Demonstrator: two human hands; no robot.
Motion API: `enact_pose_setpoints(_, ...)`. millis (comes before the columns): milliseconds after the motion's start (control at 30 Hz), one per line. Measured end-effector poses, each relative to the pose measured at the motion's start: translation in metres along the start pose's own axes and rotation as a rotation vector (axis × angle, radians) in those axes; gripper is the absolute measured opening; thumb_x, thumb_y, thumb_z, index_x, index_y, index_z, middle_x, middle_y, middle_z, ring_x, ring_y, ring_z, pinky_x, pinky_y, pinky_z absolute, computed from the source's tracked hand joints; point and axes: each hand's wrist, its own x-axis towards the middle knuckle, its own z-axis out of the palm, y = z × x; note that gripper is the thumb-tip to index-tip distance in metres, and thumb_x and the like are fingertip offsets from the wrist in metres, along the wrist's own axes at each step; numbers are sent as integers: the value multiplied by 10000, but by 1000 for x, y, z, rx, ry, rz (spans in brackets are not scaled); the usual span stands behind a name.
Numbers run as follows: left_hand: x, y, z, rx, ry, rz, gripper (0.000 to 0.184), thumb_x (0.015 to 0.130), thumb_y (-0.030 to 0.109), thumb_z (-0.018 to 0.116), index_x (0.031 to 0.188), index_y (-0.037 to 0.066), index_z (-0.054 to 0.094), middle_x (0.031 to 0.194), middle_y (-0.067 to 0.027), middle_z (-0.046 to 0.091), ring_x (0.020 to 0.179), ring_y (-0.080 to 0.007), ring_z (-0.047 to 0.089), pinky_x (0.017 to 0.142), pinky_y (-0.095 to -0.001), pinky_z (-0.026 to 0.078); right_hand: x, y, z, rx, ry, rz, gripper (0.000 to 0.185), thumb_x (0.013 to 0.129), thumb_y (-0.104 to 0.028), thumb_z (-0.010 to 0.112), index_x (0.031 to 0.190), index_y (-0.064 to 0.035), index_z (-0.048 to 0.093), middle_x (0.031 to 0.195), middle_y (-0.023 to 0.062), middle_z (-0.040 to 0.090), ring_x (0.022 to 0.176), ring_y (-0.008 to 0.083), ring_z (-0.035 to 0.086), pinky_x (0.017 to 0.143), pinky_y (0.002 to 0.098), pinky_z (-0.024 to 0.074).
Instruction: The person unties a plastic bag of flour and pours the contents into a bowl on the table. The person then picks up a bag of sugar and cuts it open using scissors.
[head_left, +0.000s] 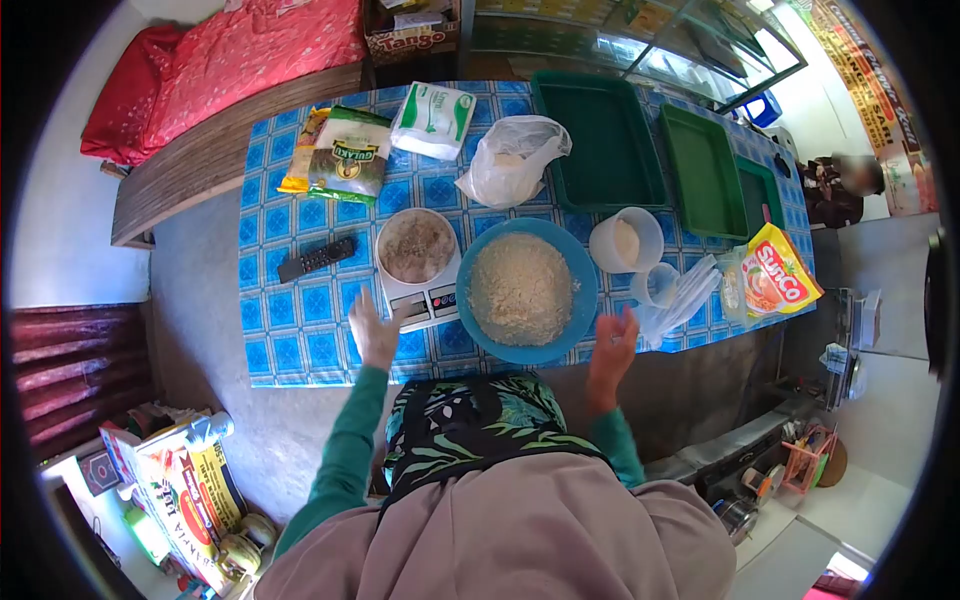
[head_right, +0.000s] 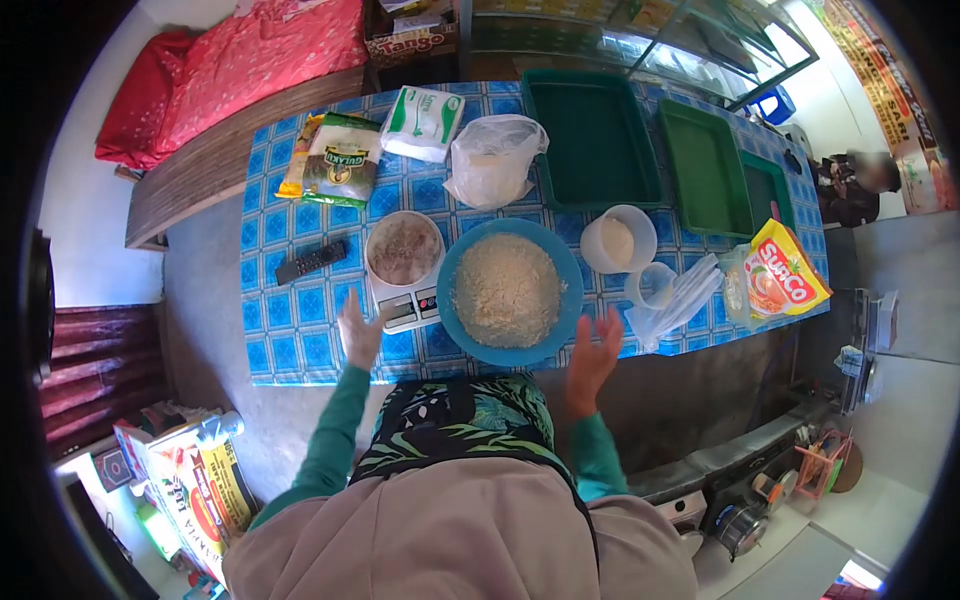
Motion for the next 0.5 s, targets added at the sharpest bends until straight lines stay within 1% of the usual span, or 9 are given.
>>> enact_pose_setpoints(33,-18,-3,4,94,-78,-92,1008,672,453,763,1390,-50,266,1324,-311,394,1201,-427,383,1014,-452,321,-20,3,-6,198,-159,305,479,865,-203,614,1264,0,443,1053,171,586,896,295,592,726,358,508)
enact_pose_setpoints(67,-26,6,4,94,-86,-77,1008,672,453,763,1390,-50,266,1324,-311,394,1201,-427,383,1014,-452,321,-35,0,-9,399,-315,611,516,865,-232,623,1271,6,412,1047,184,585,851,302,613,651,346,533)
enact_pose_setpoints(133,-37,23,5,258,-199,-131,1181,600,475,803,1430,-27,128,1402,-320,271,1280,-434,281,1056,-479,252,-47,-11,-6,825,-628,1000,434,843,-145,584,1208,38,439,943,181,608,734,302,636,533,331,528)
enact_pose_setpoints(167,-37,24,7,257,-211,-105,1181,600,475,803,1430,-27,128,1402,-320,271,1280,-434,281,1056,-479,252,-53,-2,5,837,-600,998,434,843,-145,584,1208,38,439,943,181,608,734,302,636,533,331,528)
enact_pose_setpoints(233,-34,25,15,448,-157,176,1245,559,452,825,1443,0,73,1430,-327,199,1329,-428,185,1069,-512,194,-58,29,33,950,-693,753,371,795,-78,512,1132,65,447,914,220,603,712,334,644,506,360,540)
enact_pose_setpoints(300,-25,11,20,412,-190,257,1183,568,418,820,1446,28,130,1447,-296,203,1336,-446,145,1066,-539,170,-51,29,42,995,-594,757,367,761,-36,480,1109,74,447,905,233,599,669,344,637,498,362,543)
enact_pose_setpoints(367,-20,-5,24,375,-98,349,1090,603,373,806,1443,58,187,1466,-235,220,1330,-452,156,1065,-534,177,-31,34,48,1013,-537,748,379,723,17,442,1095,85,440,883,250,592,594,352,624,491,373,552)
enact_pose_setpoints(400,-22,-12,25,342,-60,377,985,642,347,784,1427,73,257,1480,-185,227,1323,-454,171,1063,-545,178,-22,38,50,1006,-542,736,389,719,27,435,1104,87,432,869,254,590,563,351,619,494,381,557)
enact_pose_setpoints(500,-22,-7,13,437,-93,415,945,652,339,779,1416,72,290,1477,-191,235,1320,-453,182,1062,-556,178,-2,16,53,935,-421,810,399,754,-12,481,1139,71,421,872,251,591,557,335,619,462,358,536)
